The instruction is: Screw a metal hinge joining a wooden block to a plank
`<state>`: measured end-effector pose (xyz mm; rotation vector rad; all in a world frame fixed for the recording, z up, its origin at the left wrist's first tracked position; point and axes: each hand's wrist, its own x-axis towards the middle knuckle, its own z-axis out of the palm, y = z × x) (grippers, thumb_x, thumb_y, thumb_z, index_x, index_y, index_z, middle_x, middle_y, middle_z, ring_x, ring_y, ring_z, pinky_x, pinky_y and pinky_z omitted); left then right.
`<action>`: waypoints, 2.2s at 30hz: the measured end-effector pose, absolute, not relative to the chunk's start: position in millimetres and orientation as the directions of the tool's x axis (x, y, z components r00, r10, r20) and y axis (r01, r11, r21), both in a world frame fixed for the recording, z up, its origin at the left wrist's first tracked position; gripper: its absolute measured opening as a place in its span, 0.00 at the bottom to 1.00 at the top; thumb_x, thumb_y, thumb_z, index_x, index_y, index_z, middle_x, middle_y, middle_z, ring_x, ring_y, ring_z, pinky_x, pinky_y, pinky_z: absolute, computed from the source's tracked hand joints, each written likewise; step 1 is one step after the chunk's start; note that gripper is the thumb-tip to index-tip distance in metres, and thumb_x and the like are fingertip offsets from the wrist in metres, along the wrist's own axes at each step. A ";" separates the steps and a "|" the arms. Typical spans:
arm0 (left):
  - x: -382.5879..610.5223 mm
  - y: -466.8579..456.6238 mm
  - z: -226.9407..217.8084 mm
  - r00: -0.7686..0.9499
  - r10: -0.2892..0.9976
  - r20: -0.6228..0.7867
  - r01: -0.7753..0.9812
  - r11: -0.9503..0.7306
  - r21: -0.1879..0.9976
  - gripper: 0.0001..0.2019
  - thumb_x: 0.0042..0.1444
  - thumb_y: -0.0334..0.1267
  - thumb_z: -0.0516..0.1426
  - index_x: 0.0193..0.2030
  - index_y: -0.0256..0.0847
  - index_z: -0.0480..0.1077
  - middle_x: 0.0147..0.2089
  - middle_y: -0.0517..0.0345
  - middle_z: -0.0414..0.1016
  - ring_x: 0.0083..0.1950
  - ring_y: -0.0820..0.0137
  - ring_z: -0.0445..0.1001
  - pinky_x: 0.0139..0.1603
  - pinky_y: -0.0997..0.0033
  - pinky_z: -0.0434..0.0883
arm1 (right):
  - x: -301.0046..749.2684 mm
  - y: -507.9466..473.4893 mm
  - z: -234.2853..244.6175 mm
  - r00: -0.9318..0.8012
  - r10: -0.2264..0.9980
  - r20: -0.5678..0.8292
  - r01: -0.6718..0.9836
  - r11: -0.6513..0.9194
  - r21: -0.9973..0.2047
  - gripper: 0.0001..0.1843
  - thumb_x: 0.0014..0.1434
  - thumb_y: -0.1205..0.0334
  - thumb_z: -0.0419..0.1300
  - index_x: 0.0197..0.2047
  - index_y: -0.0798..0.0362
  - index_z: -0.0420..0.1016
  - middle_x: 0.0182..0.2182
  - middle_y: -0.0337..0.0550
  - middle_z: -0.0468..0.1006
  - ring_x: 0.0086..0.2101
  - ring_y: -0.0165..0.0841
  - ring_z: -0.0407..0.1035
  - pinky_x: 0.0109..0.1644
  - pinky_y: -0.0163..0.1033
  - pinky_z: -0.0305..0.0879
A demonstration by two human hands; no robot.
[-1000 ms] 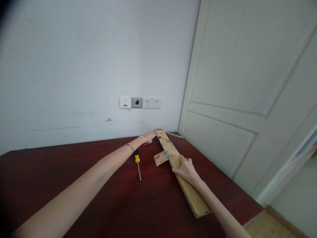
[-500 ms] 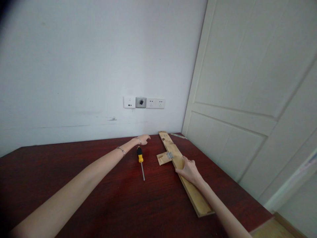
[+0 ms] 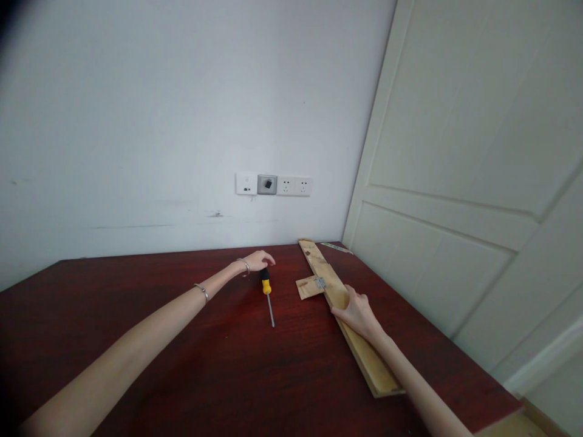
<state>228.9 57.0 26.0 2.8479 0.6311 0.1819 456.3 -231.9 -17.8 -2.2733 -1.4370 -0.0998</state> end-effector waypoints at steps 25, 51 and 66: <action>187.5 23.3 20.7 0.996 0.064 0.059 0.081 -0.925 -0.371 0.12 0.57 0.30 0.53 0.46 0.45 0.71 0.48 0.53 0.73 0.50 0.65 0.68 0.53 0.68 0.59 | 466.9 -230.0 -32.9 0.474 0.834 0.282 0.862 -0.373 -0.344 0.49 0.50 0.45 0.58 0.66 0.68 0.50 0.54 0.64 0.70 0.54 0.54 0.64 0.57 0.50 0.58; 293.9 -17.6 84.7 0.893 -0.227 0.390 -0.003 -0.867 -0.498 0.14 0.55 0.32 0.57 0.49 0.42 0.70 0.49 0.50 0.71 0.52 0.63 0.68 0.56 0.64 0.64 | 421.1 -177.8 60.4 0.387 0.825 0.412 0.782 -0.056 -0.621 0.21 0.49 0.47 0.62 0.35 0.57 0.82 0.26 0.46 0.82 0.28 0.37 0.75 0.29 0.34 0.66; 296.7 -5.1 77.4 0.859 0.067 0.508 0.241 -0.928 -0.285 0.23 0.56 0.33 0.55 0.59 0.33 0.60 0.52 0.44 0.69 0.54 0.60 0.65 0.59 0.61 0.60 | 479.7 -137.1 58.4 0.446 0.812 0.377 0.860 -0.271 -0.433 0.19 0.50 0.48 0.60 0.29 0.56 0.83 0.23 0.43 0.79 0.29 0.37 0.74 0.30 0.34 0.60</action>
